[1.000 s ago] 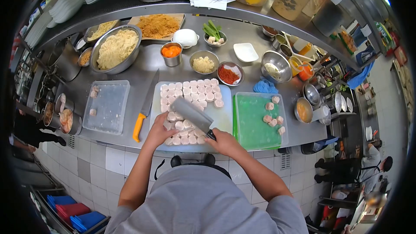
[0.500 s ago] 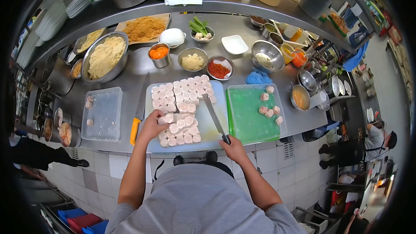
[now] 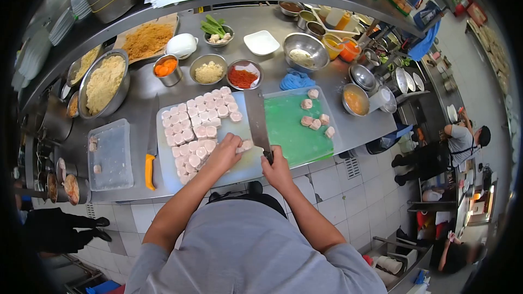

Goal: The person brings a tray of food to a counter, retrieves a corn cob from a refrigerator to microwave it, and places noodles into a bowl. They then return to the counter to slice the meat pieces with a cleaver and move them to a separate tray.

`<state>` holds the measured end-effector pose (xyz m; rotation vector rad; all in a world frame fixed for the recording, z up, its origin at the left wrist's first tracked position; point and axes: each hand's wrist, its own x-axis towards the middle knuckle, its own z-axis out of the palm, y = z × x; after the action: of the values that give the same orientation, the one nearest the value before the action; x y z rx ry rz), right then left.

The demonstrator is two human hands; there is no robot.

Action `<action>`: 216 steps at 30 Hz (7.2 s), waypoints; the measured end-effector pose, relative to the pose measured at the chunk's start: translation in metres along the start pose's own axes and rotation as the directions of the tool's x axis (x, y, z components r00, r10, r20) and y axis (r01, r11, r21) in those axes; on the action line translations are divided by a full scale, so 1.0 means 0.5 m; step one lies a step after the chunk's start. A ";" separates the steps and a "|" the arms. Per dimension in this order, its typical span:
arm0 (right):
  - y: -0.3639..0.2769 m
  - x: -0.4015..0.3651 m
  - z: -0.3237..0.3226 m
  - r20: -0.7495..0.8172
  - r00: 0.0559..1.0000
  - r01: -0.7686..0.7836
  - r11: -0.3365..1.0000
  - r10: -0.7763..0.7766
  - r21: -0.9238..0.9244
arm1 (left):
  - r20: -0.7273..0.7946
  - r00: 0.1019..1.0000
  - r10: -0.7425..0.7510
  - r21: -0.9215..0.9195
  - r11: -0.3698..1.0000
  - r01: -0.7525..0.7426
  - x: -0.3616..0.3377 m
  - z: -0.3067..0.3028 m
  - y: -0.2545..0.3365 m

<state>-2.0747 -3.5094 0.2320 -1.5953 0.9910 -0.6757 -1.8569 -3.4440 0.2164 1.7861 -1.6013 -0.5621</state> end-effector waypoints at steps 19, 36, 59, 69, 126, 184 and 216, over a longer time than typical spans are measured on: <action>-0.027 0.003 0.068 0.086 0.961 0.276 0.902 -0.263 -0.331 | -0.082 0.993 -0.083 0.030 0.996 0.086 0.007 0.017 -0.026; 0.001 0.025 -0.094 -0.149 0.989 0.027 0.996 -0.014 0.083 | 0.086 0.996 0.004 0.333 0.942 -0.033 0.133 0.069 0.027; 0.004 0.042 -0.200 -0.140 0.990 0.004 0.992 0.014 0.127 | -0.143 0.977 -0.160 0.004 0.987 0.162 0.090 -0.177 -0.035; 0.012 0.041 -0.068 0.138 0.987 -0.093 0.990 0.079 0.102 | 0.090 0.947 -0.307 0.009 0.952 0.307 0.045 -0.226 -0.122; 0.003 0.033 -0.193 -0.245 0.970 0.024 0.993 0.006 0.118 | -0.001 0.994 -0.109 -0.261 0.960 0.105 0.202 0.153 0.125; 0.040 -0.015 -0.019 0.140 0.989 -0.044 0.997 0.052 -0.058 | -0.118 0.993 0.004 0.310 0.950 0.033 -0.010 0.003 -0.030; 0.041 -0.020 0.085 0.195 0.964 0.233 0.932 -0.183 -0.279 | -0.193 0.978 0.075 0.264 0.964 -0.022 -0.055 0.028 -0.034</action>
<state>-2.0495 -3.4810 0.2021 -2.0119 0.8355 -0.5408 -1.8592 -3.4191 0.1913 1.9175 -1.6302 -0.1440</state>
